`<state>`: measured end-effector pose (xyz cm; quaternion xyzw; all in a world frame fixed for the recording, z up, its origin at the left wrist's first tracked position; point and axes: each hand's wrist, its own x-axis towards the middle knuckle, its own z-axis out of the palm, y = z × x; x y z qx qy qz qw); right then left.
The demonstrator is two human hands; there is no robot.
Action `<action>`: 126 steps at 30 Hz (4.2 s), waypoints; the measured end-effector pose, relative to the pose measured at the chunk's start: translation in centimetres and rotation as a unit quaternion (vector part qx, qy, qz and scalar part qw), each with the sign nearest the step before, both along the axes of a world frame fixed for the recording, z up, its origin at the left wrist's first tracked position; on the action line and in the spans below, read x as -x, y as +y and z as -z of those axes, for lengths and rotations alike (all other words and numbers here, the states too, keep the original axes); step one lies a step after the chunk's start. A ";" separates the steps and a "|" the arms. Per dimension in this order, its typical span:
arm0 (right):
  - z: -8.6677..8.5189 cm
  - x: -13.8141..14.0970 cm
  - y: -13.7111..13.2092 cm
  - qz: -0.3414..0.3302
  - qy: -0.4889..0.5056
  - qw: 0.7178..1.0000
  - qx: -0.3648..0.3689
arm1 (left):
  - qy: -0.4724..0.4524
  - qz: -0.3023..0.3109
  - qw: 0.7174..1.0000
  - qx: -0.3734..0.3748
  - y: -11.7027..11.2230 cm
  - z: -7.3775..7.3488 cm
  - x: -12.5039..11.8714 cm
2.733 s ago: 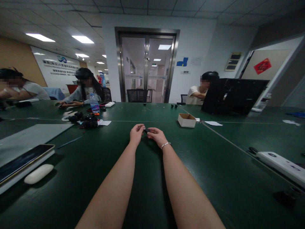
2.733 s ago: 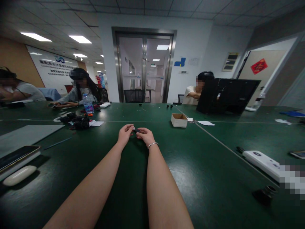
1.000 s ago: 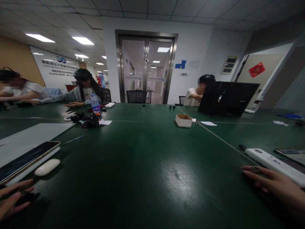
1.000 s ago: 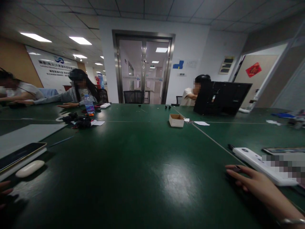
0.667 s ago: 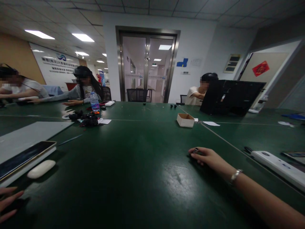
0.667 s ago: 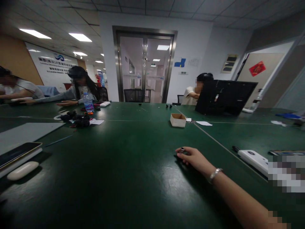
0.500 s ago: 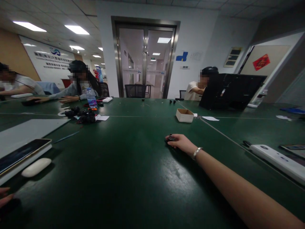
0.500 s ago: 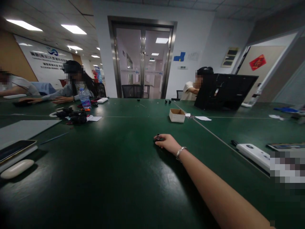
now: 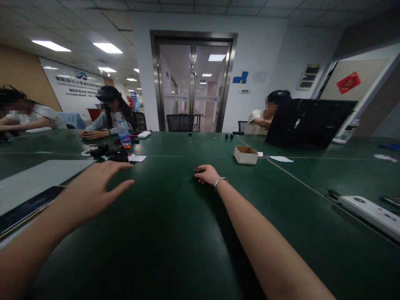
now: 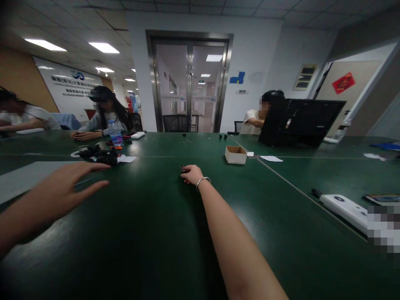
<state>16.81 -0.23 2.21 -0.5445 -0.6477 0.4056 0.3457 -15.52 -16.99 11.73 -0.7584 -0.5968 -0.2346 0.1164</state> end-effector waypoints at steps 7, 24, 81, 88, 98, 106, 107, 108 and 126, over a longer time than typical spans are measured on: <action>0.8 3.2 0.2 0.014 0.090 0.996 0.012 | -0.190 0.153 0.958 0.148 13.7 4.5 -13.2; 1.1 1.0 -0.8 0.030 0.344 0.936 0.064 | -0.644 0.191 0.720 0.175 17.0 12.2 -16.7; 1.1 -0.1 -1.2 -0.007 0.391 0.919 0.057 | -0.498 0.161 0.838 0.154 17.0 12.6 -16.9; 1.4 -0.1 -1.0 -0.012 0.398 0.915 0.058 | -0.517 0.155 0.825 0.169 16.8 12.2 -17.0; 1.7 -0.2 -0.7 -0.018 0.400 0.915 0.053 | -0.515 0.178 0.821 0.172 16.9 12.3 -17.0; 1.4 -0.2 -1.0 -0.023 0.391 0.918 0.058 | -0.517 0.174 0.820 0.175 16.9 12.3 -16.9; 1.4 -0.2 -1.0 -0.026 0.389 0.919 0.061 | -0.518 0.180 0.817 0.178 16.8 12.2 -16.9; 1.3 -0.2 -1.0 -0.028 0.388 0.919 0.062 | -0.519 0.183 0.816 0.179 16.7 12.1 -16.9; 1.5 -0.3 -0.9 -0.030 0.389 0.919 0.062 | -0.534 0.177 0.807 0.180 16.2 11.6 -17.2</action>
